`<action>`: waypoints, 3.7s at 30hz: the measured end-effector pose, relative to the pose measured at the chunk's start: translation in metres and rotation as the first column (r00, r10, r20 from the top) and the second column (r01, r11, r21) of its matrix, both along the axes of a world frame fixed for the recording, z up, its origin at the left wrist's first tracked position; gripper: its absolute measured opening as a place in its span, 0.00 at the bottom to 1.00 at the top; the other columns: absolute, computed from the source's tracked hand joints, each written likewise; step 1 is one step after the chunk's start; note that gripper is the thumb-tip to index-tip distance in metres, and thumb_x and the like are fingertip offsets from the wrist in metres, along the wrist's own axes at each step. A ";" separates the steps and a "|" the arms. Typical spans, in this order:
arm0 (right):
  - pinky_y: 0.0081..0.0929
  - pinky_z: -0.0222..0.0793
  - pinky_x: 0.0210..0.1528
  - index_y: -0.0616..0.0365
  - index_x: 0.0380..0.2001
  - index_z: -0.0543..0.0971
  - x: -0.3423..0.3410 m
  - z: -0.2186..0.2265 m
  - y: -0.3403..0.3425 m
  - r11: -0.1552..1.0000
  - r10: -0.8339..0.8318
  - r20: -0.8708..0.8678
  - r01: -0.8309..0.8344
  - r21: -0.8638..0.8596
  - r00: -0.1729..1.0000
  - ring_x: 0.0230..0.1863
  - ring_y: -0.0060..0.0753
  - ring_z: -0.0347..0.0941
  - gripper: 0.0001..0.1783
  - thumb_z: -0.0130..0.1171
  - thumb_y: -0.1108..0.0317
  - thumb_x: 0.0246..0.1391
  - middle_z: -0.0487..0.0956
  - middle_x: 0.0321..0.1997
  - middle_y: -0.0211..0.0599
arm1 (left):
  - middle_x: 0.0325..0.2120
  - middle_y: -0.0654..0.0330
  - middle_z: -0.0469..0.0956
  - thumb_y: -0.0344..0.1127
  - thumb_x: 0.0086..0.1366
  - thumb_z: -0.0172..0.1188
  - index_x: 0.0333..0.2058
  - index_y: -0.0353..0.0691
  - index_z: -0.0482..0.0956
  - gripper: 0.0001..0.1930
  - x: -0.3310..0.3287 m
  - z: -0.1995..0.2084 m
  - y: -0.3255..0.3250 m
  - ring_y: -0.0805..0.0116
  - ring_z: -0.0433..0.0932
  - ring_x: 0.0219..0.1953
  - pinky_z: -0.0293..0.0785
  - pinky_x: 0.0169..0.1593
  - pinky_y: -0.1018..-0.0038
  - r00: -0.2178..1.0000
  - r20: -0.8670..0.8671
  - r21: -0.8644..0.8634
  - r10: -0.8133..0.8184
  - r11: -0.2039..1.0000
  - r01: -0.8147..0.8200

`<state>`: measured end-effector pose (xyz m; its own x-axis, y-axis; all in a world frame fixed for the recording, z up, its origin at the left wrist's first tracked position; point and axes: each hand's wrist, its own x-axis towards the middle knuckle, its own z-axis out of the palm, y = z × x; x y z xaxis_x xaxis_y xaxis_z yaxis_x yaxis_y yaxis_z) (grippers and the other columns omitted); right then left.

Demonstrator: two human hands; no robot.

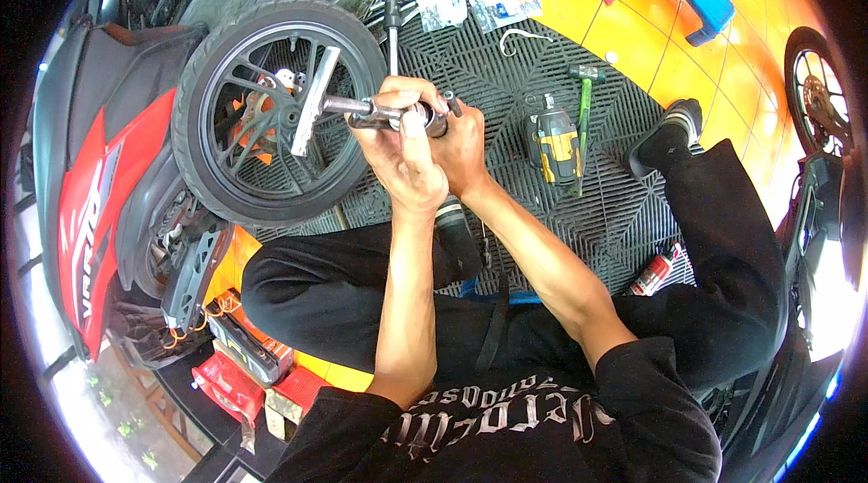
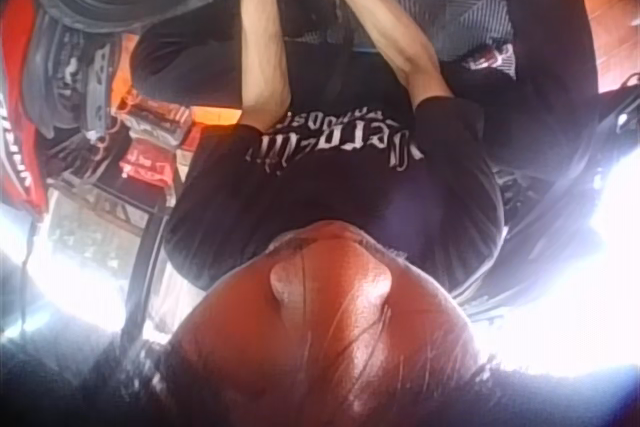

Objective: The person sits on the floor of a workshop and uses a wrench to tighten a bolt on a cylindrical motorcycle part held in their hands. They manipulate the part and tool repeatedly to secure the assembly.

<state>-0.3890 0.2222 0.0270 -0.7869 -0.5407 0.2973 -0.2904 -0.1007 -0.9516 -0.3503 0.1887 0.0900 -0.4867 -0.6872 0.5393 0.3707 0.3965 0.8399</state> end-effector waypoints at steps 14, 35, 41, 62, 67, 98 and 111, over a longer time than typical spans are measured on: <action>0.46 0.74 0.39 0.63 0.30 0.80 -0.005 -0.011 0.012 0.998 0.066 0.004 -0.066 0.023 0.998 0.34 0.56 0.78 0.14 0.70 0.67 0.41 0.81 0.28 0.50 | 0.28 0.52 0.73 0.37 0.71 0.51 0.44 0.40 0.63 0.10 -0.015 -0.001 0.009 0.63 0.72 0.33 0.71 0.41 0.67 0.993 -0.024 -0.088 0.112 0.990 -0.114; 0.41 0.72 0.33 0.63 0.24 0.77 -0.001 -0.018 0.006 0.998 -0.019 -0.077 0.014 -0.064 0.997 0.29 0.51 0.77 0.12 0.69 0.67 0.43 0.79 0.25 0.48 | 0.28 0.52 0.72 0.40 0.69 0.52 0.43 0.41 0.62 0.12 -0.016 -0.001 0.013 0.64 0.72 0.31 0.73 0.33 0.71 0.996 -0.072 -0.014 0.045 0.999 -0.046; 0.44 0.70 0.36 0.62 0.25 0.76 0.001 -0.008 0.010 1.000 0.012 -0.008 -0.012 -0.018 1.000 0.30 0.54 0.75 0.12 0.69 0.70 0.41 0.76 0.24 0.46 | 0.26 0.52 0.71 0.37 0.67 0.51 0.42 0.41 0.61 0.10 -0.013 0.002 0.010 0.64 0.70 0.31 0.69 0.41 0.66 0.997 -0.054 0.015 0.059 0.998 -0.058; 0.44 0.70 0.46 0.62 0.42 0.75 -0.024 -0.014 0.026 0.957 0.288 -0.060 -0.286 0.037 0.956 0.44 0.55 0.74 0.26 0.73 0.66 0.39 0.78 0.41 0.50 | 0.25 0.52 0.71 0.36 0.67 0.51 0.42 0.41 0.61 0.11 -0.015 0.001 0.009 0.64 0.70 0.31 0.70 0.41 0.65 0.996 -0.060 -0.048 0.065 0.997 -0.068; 0.39 0.71 0.59 0.59 0.56 0.75 -0.084 0.033 0.053 0.731 0.677 -0.041 -0.665 0.156 0.735 0.53 0.44 0.76 0.35 0.75 0.66 0.43 0.78 0.53 0.43 | 0.28 0.52 0.73 0.36 0.69 0.52 0.43 0.41 0.62 0.10 0.000 -0.001 -0.004 0.65 0.72 0.33 0.72 0.38 0.68 0.989 -0.130 0.013 0.072 0.997 -0.071; 0.28 0.81 0.40 0.62 0.36 0.77 -0.086 0.066 0.053 0.771 0.636 0.125 -0.624 -0.127 0.761 0.43 0.28 0.78 0.08 0.67 0.75 0.55 0.79 0.42 0.35 | 0.31 0.50 0.74 0.37 0.68 0.55 0.41 0.40 0.65 0.11 -0.005 -0.002 0.005 0.61 0.75 0.35 0.73 0.42 0.66 0.989 -0.096 -0.031 0.116 0.992 -0.119; 0.30 0.77 0.45 0.64 0.39 0.77 -0.080 0.066 0.048 0.795 0.600 -0.030 -0.601 -0.085 0.799 0.44 0.29 0.77 0.08 0.65 0.76 0.57 0.79 0.42 0.37 | 0.34 0.51 0.70 0.37 0.69 0.52 0.43 0.39 0.65 0.11 0.003 -0.007 -0.002 0.64 0.71 0.37 0.76 0.43 0.63 0.990 -0.078 -0.056 0.118 0.991 -0.122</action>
